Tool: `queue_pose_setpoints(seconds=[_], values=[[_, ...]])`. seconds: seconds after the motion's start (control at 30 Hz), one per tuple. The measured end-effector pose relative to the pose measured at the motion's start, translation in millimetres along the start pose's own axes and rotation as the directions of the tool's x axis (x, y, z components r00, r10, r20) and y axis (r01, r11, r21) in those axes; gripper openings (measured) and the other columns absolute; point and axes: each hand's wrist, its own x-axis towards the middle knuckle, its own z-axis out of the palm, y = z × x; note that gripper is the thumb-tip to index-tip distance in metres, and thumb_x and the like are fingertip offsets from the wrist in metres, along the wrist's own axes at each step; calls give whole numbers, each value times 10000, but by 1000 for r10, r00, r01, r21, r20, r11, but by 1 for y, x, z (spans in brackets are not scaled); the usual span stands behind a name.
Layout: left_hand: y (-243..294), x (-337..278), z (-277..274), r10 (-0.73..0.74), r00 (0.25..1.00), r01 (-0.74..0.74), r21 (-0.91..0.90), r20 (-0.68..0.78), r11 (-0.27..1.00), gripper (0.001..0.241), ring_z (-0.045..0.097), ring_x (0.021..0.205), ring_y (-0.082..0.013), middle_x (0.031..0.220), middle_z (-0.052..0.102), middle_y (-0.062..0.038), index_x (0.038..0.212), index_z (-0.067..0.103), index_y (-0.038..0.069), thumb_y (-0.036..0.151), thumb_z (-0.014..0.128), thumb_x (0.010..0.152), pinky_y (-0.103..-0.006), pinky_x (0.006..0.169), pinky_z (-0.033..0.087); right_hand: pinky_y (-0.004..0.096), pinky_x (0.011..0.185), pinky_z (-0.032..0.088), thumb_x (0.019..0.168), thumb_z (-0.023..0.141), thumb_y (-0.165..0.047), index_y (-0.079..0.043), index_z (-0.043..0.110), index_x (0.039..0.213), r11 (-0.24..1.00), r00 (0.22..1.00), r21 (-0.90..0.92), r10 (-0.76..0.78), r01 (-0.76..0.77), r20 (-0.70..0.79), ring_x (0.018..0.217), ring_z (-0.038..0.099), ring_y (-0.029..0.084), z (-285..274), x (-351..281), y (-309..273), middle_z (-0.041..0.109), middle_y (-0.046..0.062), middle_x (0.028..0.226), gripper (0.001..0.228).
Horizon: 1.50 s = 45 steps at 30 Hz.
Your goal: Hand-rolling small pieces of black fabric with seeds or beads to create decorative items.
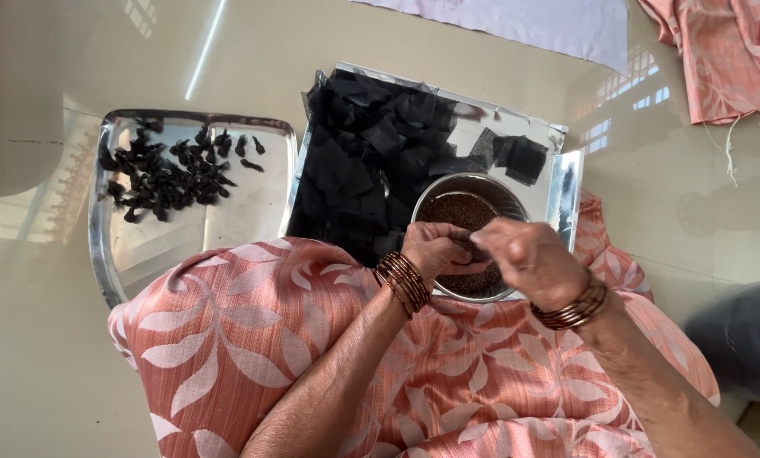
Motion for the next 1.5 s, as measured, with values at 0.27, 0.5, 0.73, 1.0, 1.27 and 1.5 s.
queue_pose_setpoints(seconds=[0.27, 0.5, 0.73, 1.0, 1.27, 1.5], values=[[13, -15, 7, 31, 999, -32, -75, -7, 997, 263, 777, 866, -350, 975, 743, -302, 1052, 670, -168, -211, 558, 817, -377, 761, 691, 295, 573, 660, 903, 795, -263, 12, 744, 928, 516, 669, 750, 731, -415, -133, 658, 759, 180, 10, -39, 27, 766, 153, 817, 281], [-1, -7, 2, 63, 998, -62, 17, -32, 998, 259, 766, 797, -312, 967, 732, -307, 1062, 670, -176, -198, 582, 819, -344, 707, 687, 269, 635, 656, 802, 832, -301, -25, 778, 961, 102, 714, 936, 676, -336, 183, 685, 740, 102, 41, -30, -3, 764, 47, 812, 323], [6, -18, 3, 115, 992, -103, 172, -58, 980, 215, 785, 745, -260, 928, 747, -267, 1046, 666, -171, -93, 555, 880, -313, 670, 694, 277, 610, 639, 835, 810, -174, 12, 784, 942, 114, 649, 894, 727, -433, 222, 660, 756, 178, 45, -23, -2, 778, 112, 802, 216], [22, -36, 23, 410, 900, -191, 709, -150, 679, 124, 747, 547, -178, 721, 766, -146, 886, 768, -62, 3, 663, 874, -270, 521, 628, 276, 619, 647, 865, 765, -107, 34, 735, 1039, 102, 714, 915, 660, -391, 232, 672, 761, 169, 45, -21, -4, 782, 129, 826, 226], [13, -21, 6, 184, 975, -173, 92, -126, 981, 128, 756, 595, -226, 778, 760, -197, 949, 741, -81, -45, 669, 849, -303, 524, 662, 318, 666, 659, 917, 688, -23, 50, 714, 1082, -270, 752, 942, 574, -200, 324, 715, 760, 208, 81, -38, 34, 749, 157, 865, 182], [28, -32, 7, 110, 994, -111, -215, -18, 970, 114, 774, 687, -289, 853, 748, -206, 942, 697, -128, -119, 606, 873, -342, 662, 701, 344, 790, 673, 878, 710, -22, 77, 696, 1154, -245, 825, 954, 494, -170, 274, 855, 787, 219, 50, -38, 23, 764, 189, 1054, 293]])
